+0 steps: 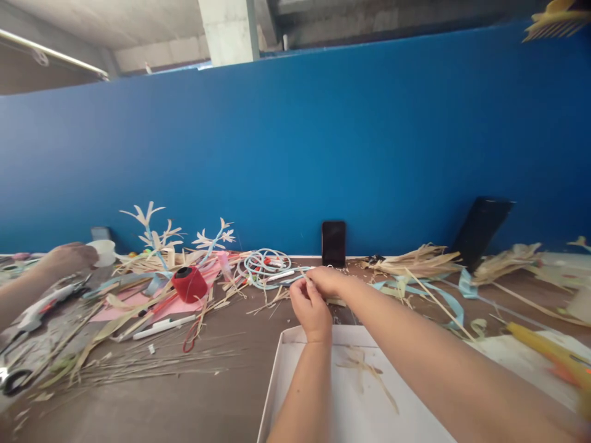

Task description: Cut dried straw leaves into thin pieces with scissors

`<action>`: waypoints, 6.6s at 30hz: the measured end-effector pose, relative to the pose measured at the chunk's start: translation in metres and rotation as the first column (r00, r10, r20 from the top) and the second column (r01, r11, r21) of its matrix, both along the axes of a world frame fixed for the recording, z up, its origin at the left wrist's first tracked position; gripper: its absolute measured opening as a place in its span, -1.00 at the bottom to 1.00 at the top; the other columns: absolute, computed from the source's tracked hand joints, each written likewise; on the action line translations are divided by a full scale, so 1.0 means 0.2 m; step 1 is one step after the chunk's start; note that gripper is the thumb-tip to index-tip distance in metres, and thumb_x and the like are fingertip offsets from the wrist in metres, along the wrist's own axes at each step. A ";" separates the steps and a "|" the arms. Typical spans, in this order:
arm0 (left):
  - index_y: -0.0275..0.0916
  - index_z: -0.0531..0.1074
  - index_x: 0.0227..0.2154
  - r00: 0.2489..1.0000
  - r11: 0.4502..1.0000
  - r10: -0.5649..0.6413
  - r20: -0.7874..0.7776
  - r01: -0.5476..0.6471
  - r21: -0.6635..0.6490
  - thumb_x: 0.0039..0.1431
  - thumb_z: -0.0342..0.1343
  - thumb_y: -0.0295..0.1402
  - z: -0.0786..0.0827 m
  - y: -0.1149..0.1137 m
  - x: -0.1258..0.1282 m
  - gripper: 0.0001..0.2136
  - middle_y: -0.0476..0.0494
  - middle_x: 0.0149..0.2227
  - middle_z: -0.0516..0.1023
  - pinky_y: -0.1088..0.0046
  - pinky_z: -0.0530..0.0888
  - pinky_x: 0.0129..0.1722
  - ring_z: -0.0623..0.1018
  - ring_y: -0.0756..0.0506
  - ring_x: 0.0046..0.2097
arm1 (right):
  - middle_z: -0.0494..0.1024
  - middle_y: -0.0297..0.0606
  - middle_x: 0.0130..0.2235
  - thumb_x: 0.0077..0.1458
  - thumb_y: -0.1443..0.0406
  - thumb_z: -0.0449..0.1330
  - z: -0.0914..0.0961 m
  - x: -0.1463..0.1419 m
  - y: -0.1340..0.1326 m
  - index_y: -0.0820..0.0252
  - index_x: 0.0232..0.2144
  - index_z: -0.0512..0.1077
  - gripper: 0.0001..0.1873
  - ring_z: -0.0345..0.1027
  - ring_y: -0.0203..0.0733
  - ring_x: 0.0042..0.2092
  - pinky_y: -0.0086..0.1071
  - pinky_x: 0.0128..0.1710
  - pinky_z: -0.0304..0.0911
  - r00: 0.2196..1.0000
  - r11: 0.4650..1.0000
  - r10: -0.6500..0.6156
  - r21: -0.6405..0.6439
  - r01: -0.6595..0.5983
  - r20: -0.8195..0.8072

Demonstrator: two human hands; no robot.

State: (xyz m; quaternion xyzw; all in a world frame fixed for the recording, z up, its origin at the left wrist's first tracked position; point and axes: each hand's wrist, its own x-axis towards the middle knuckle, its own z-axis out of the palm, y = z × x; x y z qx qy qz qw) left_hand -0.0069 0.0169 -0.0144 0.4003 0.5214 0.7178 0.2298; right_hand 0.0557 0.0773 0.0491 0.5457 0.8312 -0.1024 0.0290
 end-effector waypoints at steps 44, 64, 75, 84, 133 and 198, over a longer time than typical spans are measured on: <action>-0.21 0.49 -0.30 0.879 0.917 -0.398 -0.264 0.374 -0.136 0.08 0.01 -0.33 0.01 -0.01 0.02 -0.80 -0.11 -0.31 0.50 0.46 0.34 -0.23 0.45 -0.03 -0.28 | 0.52 -0.32 -0.36 -0.17 0.12 0.30 -0.20 0.45 -0.31 0.10 -0.06 0.34 -0.43 0.38 -0.18 -0.32 -0.37 -0.34 0.28 -0.024 0.928 -0.241 -0.238 0.286 -0.970; -0.27 0.46 -0.41 0.826 0.819 -0.540 -0.162 0.470 -0.330 -0.01 0.06 -0.19 0.08 -0.04 0.00 -0.76 0.02 -0.58 0.37 0.56 0.24 -0.54 0.29 0.07 -0.55 | 0.55 -0.31 -0.43 -0.25 0.19 0.32 -0.27 0.49 -0.27 0.16 -0.13 0.36 -0.45 0.41 -0.19 -0.35 -0.36 -0.34 0.27 -0.077 0.921 -0.223 -0.236 0.311 -0.972; -0.30 0.45 -0.44 0.841 0.820 -0.528 0.116 0.541 -0.189 -0.10 0.17 -0.16 0.05 0.00 -0.01 -0.72 0.07 -0.64 0.32 0.62 0.21 -0.61 0.26 0.13 -0.62 | 0.52 -0.37 -0.49 -0.23 0.17 0.32 -0.23 0.37 -0.32 0.19 -0.08 0.33 -0.40 0.36 -0.24 -0.43 -0.39 -0.38 0.23 -0.009 0.936 -0.257 -0.252 0.247 -0.966; -0.32 0.35 -0.45 0.779 0.882 -0.406 0.478 0.470 -0.018 -0.14 0.22 -0.24 0.07 0.05 -0.04 -0.73 -0.19 -0.32 0.53 0.54 0.43 -0.44 0.53 -0.04 -0.31 | 0.47 -0.34 -0.47 -0.15 0.07 0.27 -0.17 0.42 -0.36 0.17 -0.11 0.46 -0.47 0.32 -0.22 -0.36 -0.36 -0.29 0.20 0.242 0.935 -0.348 -0.317 0.159 -0.906; -0.36 0.37 -0.48 0.737 0.837 -0.468 0.488 0.547 -0.024 -0.14 0.24 -0.30 0.09 0.04 -0.05 -0.77 -0.15 -0.46 0.51 0.55 0.45 -0.48 0.50 0.03 -0.46 | 0.41 -0.37 -0.51 -0.12 0.08 0.26 -0.21 0.45 -0.37 0.20 -0.08 0.44 -0.47 0.24 -0.30 -0.46 -0.41 -0.42 0.14 0.260 0.913 -0.398 -0.407 0.020 -0.880; -0.36 0.44 -0.42 0.406 0.407 -0.808 0.427 0.909 -0.093 -0.13 0.25 -0.27 0.14 -0.05 -0.06 -0.74 -0.04 -0.51 0.43 0.61 0.37 -0.52 0.39 0.12 -0.53 | 0.53 -0.35 -0.32 -0.14 0.29 0.32 -0.17 0.38 -0.37 0.06 -0.16 0.41 -0.59 0.34 -0.34 -0.38 -0.52 -0.46 0.18 -0.271 0.954 -0.298 -0.292 -0.062 -0.915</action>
